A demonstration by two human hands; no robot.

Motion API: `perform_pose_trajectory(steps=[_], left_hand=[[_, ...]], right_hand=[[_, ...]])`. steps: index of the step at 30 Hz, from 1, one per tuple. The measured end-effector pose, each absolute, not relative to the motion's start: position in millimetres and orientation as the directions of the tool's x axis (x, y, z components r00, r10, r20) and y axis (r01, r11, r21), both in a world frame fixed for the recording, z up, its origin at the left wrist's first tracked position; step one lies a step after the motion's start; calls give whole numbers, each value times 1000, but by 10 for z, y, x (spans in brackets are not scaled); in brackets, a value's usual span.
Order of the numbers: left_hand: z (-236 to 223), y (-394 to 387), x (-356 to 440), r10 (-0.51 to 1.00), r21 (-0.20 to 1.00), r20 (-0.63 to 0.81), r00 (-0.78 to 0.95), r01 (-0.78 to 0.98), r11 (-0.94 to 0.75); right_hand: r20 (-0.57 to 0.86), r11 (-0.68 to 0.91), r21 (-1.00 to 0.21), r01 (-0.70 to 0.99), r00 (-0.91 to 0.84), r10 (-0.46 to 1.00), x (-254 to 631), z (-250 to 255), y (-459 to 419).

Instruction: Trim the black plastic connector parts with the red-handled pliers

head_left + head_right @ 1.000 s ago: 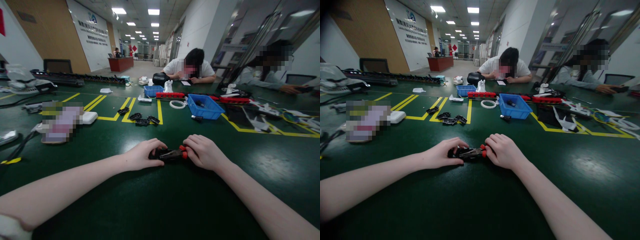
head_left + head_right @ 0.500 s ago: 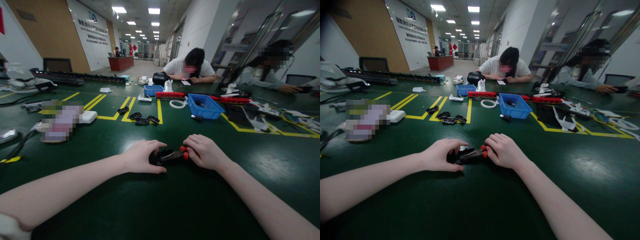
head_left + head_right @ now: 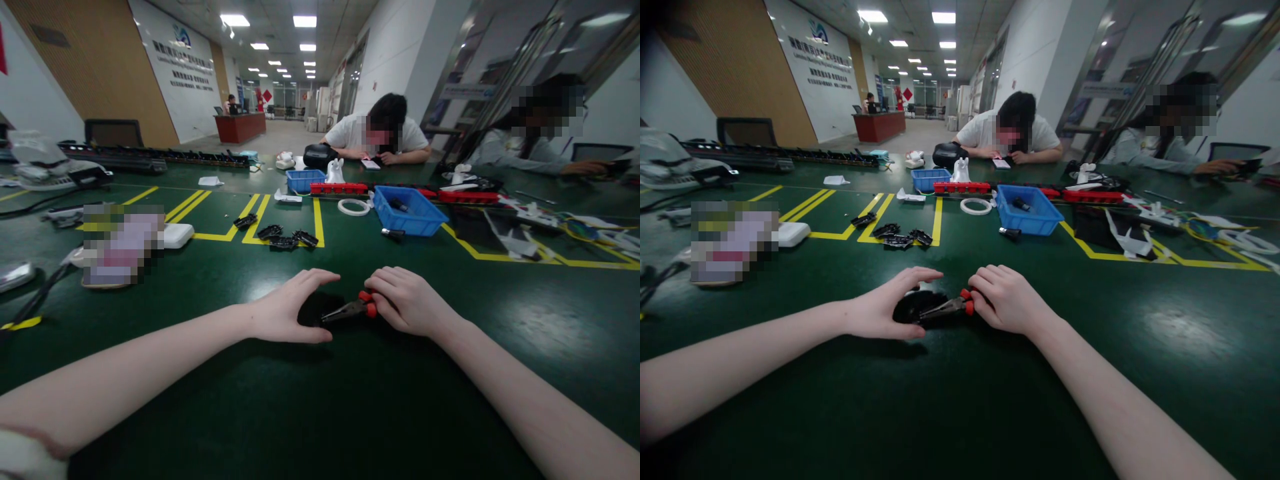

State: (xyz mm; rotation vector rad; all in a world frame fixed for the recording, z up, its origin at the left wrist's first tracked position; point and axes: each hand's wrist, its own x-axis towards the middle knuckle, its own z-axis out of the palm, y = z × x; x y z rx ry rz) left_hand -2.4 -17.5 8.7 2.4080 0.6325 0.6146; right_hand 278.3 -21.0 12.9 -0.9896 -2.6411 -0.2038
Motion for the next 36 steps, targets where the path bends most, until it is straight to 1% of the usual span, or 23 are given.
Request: perform_pose_trajectory(steps=[2,5,12,15,21,26,31,34,36], left_hand=[[60,-137,-24,505,628,229,832,270,-730],[57,-114,-23,445,607,160,881,268,-748],[81,-113,-24,423,557,195,885,255,-790],[81,-114,-29,430,540,192,882,271,-797],[103,-117,-44,395,515,169,903,261,-817],[89,-100,-48,406,523,158,900,272,-807],[61,-108,-36,443,511,180,878,301,-805],[65,-121,-34,479,514,186,858,331,-791],[61,-120,-38,511,542,192,838,343,-767]], right_hand=[[329,751,14,660,-712,620,2778,123,-203],[321,754,4,657,-715,621,2760,115,-201],[321,770,21,638,-734,599,2723,126,-217],[317,777,26,629,-743,590,2732,141,-221],[338,785,41,618,-748,571,2762,154,-225],[376,786,65,615,-745,552,2798,147,-218],[436,784,115,610,-740,512,2879,181,-216],[471,756,117,645,-706,529,2949,219,-218],[475,735,119,668,-688,548,2986,232,-218]])
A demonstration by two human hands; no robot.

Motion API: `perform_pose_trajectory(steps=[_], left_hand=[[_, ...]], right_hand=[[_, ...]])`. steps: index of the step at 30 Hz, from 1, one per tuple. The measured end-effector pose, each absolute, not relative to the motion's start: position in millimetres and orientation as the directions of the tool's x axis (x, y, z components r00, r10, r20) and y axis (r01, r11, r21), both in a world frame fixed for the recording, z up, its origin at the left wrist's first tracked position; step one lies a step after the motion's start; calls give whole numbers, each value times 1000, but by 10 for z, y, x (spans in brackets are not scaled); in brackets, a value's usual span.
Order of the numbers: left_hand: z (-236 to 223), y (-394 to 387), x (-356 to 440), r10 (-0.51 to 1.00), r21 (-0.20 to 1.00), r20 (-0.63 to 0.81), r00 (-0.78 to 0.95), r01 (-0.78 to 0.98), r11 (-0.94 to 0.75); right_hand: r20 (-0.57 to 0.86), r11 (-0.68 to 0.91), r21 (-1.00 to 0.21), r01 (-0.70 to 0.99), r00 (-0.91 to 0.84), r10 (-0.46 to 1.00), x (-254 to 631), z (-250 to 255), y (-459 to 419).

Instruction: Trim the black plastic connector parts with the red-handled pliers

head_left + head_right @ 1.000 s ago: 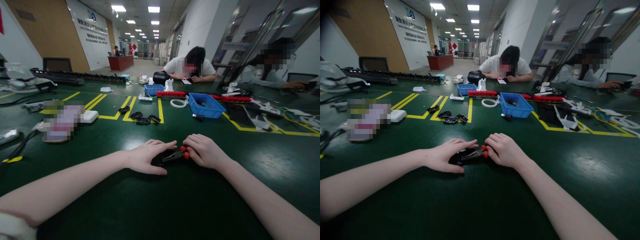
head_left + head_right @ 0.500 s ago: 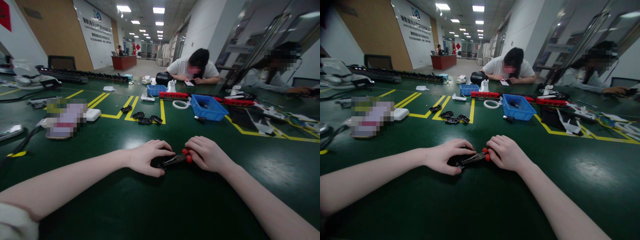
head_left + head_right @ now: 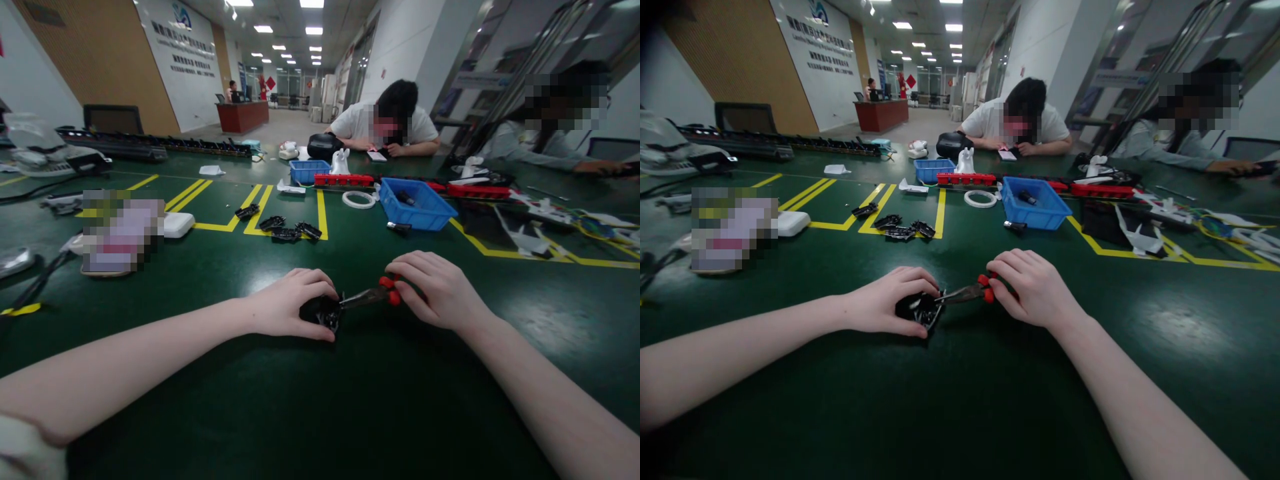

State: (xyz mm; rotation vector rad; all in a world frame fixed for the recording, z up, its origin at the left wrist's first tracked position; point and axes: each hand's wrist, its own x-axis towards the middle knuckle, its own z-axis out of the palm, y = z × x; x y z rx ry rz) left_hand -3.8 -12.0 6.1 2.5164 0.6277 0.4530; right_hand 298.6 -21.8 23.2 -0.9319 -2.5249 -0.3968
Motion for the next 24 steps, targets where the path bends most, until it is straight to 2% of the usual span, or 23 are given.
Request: perform_pose_trajectory(steps=[4,8,17,24], left_hand=[[15,-96,-41,580,622,230,782,340,-705],[-22,-79,-35,636,634,260,726,368,-680],[32,-48,-55,642,700,173,747,366,-614],[40,-50,-49,653,707,163,740,374,-600]], right_hand=[[470,704,129,699,-668,577,2989,208,-216],[437,694,136,707,-672,598,2930,173,-215],[474,687,167,707,-669,573,2921,136,-186],[478,681,167,713,-663,576,2859,124,-208]])
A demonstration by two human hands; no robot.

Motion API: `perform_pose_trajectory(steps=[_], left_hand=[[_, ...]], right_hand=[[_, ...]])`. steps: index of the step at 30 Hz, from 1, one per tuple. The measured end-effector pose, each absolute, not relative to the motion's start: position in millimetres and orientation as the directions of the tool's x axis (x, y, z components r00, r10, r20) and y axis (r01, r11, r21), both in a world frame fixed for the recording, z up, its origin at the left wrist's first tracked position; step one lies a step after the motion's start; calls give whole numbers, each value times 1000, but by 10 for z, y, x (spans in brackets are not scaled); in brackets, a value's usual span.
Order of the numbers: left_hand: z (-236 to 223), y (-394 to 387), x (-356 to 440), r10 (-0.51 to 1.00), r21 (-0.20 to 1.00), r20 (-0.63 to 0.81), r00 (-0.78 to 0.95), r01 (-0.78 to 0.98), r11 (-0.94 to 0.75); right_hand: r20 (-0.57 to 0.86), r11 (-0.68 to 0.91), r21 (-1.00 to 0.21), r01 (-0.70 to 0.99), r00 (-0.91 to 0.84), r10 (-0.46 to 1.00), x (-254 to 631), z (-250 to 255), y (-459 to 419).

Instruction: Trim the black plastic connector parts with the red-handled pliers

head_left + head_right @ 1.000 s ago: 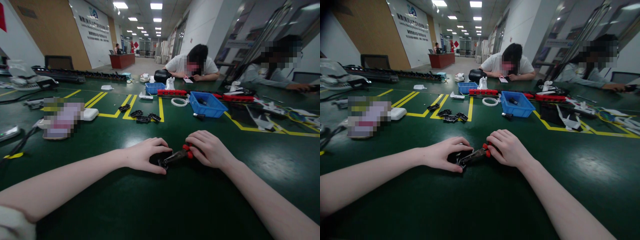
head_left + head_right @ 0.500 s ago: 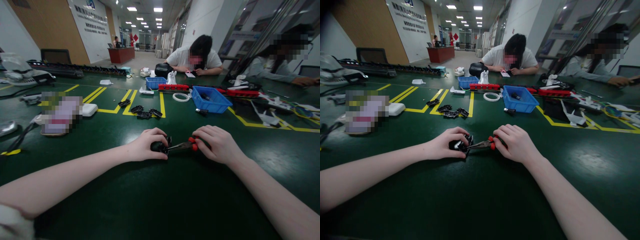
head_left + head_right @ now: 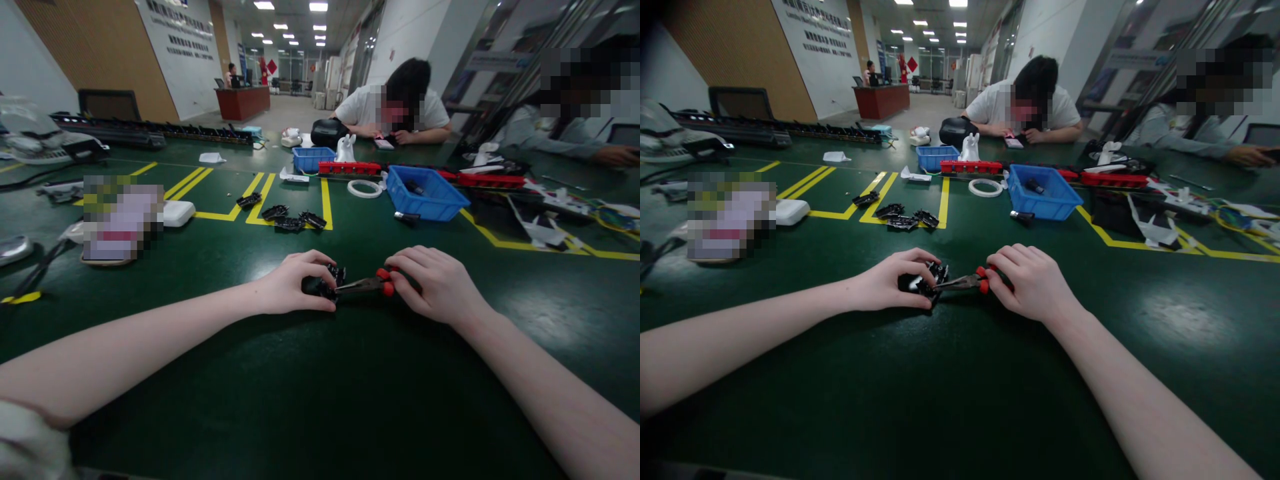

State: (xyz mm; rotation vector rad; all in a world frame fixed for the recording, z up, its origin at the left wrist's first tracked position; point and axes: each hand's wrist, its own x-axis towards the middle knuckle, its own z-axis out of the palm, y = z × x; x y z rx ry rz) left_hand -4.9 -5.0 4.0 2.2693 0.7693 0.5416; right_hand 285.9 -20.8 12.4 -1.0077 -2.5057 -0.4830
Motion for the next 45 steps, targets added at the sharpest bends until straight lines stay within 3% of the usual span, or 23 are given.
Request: perform_pose_trajectory(steps=[19,25,45], left_hand=[[-4,-42,-43,660,726,233,714,324,-607],[-2,-49,-45,704,761,184,686,353,-543],[22,-52,-38,650,655,193,735,396,-643]], right_hand=[[433,665,132,735,-646,628,2836,95,-175],[424,642,133,755,-629,652,2783,102,-232],[447,702,180,689,-693,566,2879,163,-168]])
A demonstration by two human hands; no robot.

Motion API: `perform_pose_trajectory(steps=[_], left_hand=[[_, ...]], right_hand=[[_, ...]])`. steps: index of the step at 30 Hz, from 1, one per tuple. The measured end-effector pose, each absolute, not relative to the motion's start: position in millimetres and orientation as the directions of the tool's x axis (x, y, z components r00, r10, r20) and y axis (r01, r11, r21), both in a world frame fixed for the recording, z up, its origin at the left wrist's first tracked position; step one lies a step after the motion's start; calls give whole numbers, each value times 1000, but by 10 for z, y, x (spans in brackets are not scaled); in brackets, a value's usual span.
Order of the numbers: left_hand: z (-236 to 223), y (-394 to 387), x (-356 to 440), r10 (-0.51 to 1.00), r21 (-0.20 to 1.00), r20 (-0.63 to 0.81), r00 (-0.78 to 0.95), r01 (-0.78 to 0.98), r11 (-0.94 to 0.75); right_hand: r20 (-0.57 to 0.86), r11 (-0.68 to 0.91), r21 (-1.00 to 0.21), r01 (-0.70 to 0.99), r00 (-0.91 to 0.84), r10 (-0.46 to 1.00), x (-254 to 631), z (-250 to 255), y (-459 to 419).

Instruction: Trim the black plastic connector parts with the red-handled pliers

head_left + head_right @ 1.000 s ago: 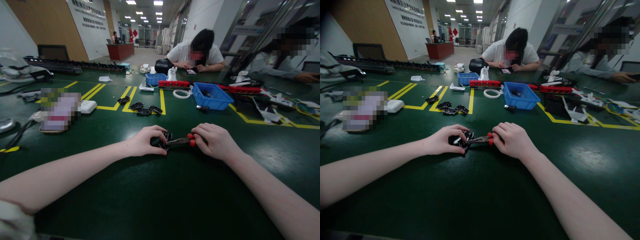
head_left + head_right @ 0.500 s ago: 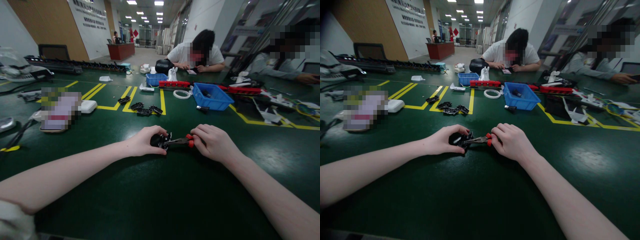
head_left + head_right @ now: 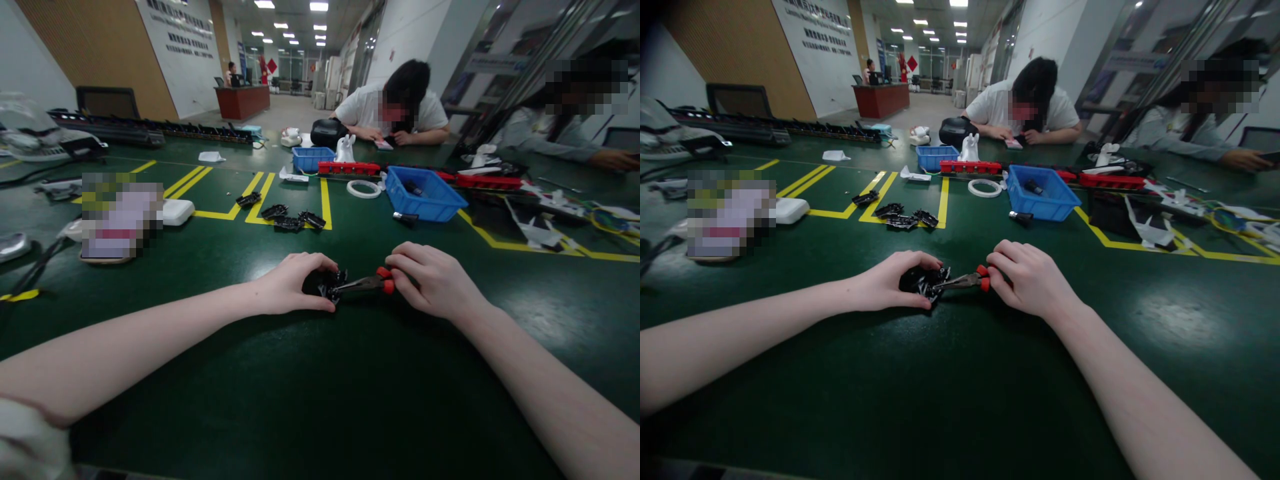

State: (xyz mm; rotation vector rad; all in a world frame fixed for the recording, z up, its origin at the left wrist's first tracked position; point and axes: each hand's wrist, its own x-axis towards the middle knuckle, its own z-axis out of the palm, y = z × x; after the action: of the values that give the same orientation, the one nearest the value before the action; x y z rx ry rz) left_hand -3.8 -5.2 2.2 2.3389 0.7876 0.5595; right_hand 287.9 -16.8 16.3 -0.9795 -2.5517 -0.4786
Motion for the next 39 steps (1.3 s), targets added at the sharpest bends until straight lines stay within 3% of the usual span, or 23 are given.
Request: perform_pose_trajectory(steps=[39], left_hand=[[35,-64,-37,569,596,194,799,365,-715]], right_hand=[[450,710,166,684,-694,563,2853,137,-183]])
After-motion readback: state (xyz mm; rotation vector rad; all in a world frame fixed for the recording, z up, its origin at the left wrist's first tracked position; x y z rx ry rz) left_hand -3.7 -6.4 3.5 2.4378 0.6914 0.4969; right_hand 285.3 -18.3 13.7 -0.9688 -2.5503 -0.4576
